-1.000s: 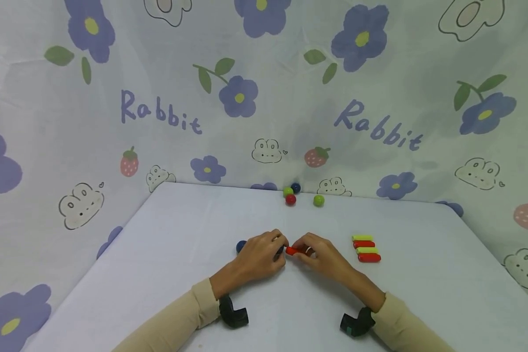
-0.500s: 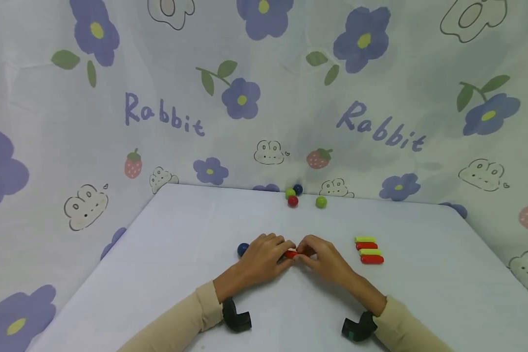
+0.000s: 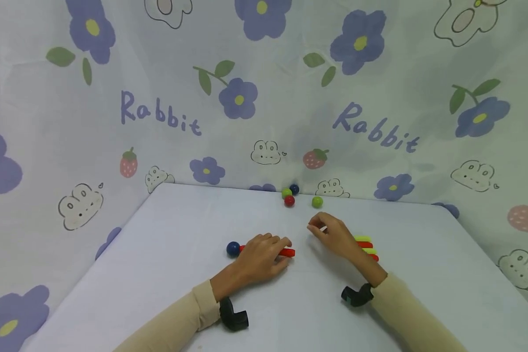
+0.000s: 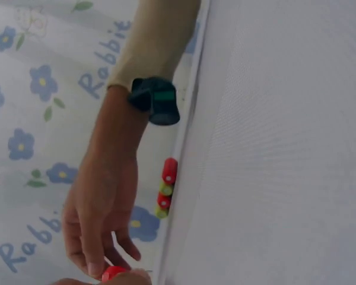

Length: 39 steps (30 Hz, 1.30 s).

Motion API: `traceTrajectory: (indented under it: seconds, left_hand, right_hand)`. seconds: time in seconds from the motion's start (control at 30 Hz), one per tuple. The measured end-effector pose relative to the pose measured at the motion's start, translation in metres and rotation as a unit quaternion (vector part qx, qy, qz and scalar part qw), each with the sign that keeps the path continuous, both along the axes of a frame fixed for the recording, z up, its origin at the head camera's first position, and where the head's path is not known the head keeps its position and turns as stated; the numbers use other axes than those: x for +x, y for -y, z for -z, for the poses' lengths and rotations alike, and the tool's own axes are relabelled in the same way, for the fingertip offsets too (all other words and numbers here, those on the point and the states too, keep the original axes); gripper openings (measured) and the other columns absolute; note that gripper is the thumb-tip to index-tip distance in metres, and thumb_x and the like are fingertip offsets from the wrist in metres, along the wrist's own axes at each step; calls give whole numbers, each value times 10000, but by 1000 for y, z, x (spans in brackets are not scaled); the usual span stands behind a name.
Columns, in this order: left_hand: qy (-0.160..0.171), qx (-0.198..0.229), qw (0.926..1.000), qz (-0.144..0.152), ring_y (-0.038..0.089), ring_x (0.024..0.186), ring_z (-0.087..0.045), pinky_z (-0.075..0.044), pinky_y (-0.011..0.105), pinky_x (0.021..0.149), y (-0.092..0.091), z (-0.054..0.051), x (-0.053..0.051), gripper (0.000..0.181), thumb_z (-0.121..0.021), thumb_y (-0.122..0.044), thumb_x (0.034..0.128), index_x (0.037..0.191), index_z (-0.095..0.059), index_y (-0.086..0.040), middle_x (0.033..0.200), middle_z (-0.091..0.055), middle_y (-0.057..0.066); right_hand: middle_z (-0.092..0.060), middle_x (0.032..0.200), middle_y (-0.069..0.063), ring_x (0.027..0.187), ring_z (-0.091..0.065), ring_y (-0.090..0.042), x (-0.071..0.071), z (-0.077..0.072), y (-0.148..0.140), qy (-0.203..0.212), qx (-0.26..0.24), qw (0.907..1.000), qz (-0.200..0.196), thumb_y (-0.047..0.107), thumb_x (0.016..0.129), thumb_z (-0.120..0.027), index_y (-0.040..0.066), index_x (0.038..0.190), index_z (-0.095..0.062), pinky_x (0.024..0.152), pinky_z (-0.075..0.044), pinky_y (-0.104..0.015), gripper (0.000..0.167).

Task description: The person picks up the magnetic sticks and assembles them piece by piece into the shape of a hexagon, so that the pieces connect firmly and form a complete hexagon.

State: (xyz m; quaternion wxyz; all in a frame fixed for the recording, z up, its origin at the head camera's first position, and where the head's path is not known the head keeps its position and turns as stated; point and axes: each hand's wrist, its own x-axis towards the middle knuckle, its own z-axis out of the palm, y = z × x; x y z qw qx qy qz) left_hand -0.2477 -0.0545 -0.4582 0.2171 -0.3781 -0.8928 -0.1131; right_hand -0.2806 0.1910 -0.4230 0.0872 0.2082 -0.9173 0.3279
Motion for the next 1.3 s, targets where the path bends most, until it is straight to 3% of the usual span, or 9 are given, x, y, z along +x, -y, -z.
traceTrajectory:
  seconds: [0.23, 0.47, 0.63, 0.7, 0.77, 0.9, 1.2, 1.3]
  left_hand:
    - [-167, -243, 9995, 96, 124, 831, -570, -463, 283, 716, 2, 0, 0, 261, -638, -384, 951, 1172, -689, -254, 941, -660, -53]
    - [-118, -216, 9997, -33, 129, 881, -615, -489, 287, 783, 7, 2, 3, 221, -625, -315, 918, 1091, -673, -185, 981, -710, -46]
    - [-171, -185, 9996, 99, 120, 861, -598, -487, 285, 786, 5, 2, 1, 282, -618, -426, 957, 1117, -663, -198, 947, -685, -63]
    - [-187, -205, 9995, 137, 115, 858, -594, -483, 284, 785, 3, 1, 0, 297, -617, -452, 961, 1135, -665, -215, 941, -676, -72]
    - [-221, -208, 9994, 175, 115, 854, -594, -479, 281, 780, 1, 2, -2, 282, -624, -442, 961, 1134, -670, -224, 936, -670, -71]
    - [-277, -173, 9991, 253, 124, 845, -593, -467, 285, 772, -1, 1, -3, 245, -629, -419, 960, 1094, -684, -221, 933, -664, -56]
    - [-135, -180, 9997, 99, 120, 869, -609, -465, 301, 813, 0, 1, -3, 231, -615, -409, 966, 1076, -694, -222, 948, -680, -59]
    - [-180, -109, 9997, 131, 122, 903, -633, -476, 300, 839, 0, 3, -2, 240, -627, -384, 962, 1130, -689, -224, 982, -697, -58]
  right_hand:
    - [-665, 1087, -144, 1010, -645, -284, -53, -10, -17, 362, 514, 9961, 621, 142, 988, -611, 28, 1119, -602, 845, -554, -419, 174]
    - [-549, 1341, -248, 1182, -603, -400, -84, -4, -19, 769, 429, 9919, 913, 122, 1006, -558, -4, 1375, -523, 937, -530, -482, 391]
    - [-283, 1590, -243, 1440, -337, -450, -94, -5, -21, 869, 732, 9902, 816, 137, 1038, -490, 28, 1511, -377, 1143, -311, -599, 498]
    - [-276, 1603, -237, 1480, -264, -440, -98, -4, -23, 885, 942, 9890, 721, 134, 1047, -472, 13, 1508, -373, 1180, -246, -591, 487]
    - [-378, 1549, -245, 1445, -344, -429, -100, -2, -25, 877, 1089, 9879, 674, 124, 1042, -482, -7, 1470, -418, 1161, -297, -575, 452]
    - [-574, 1335, -260, 1253, -546, -410, -103, -1, -27, 914, 901, 9890, 729, 91, 1011, -539, -39, 1365, -496, 1050, -441, -529, 380]
    - [-580, 1277, -235, 1147, -574, -339, -107, 4, -19, 1240, 630, 9859, 928, 142, 977, -594, 4, 1318, -460, 1011, -472, -475, 392]
    - [-576, 1272, -225, 1149, -568, -341, -102, 4, -17, 1098, 362, 9883, 993, 127, 969, -606, -11, 1306, -484, 1016, -471, -482, 384]
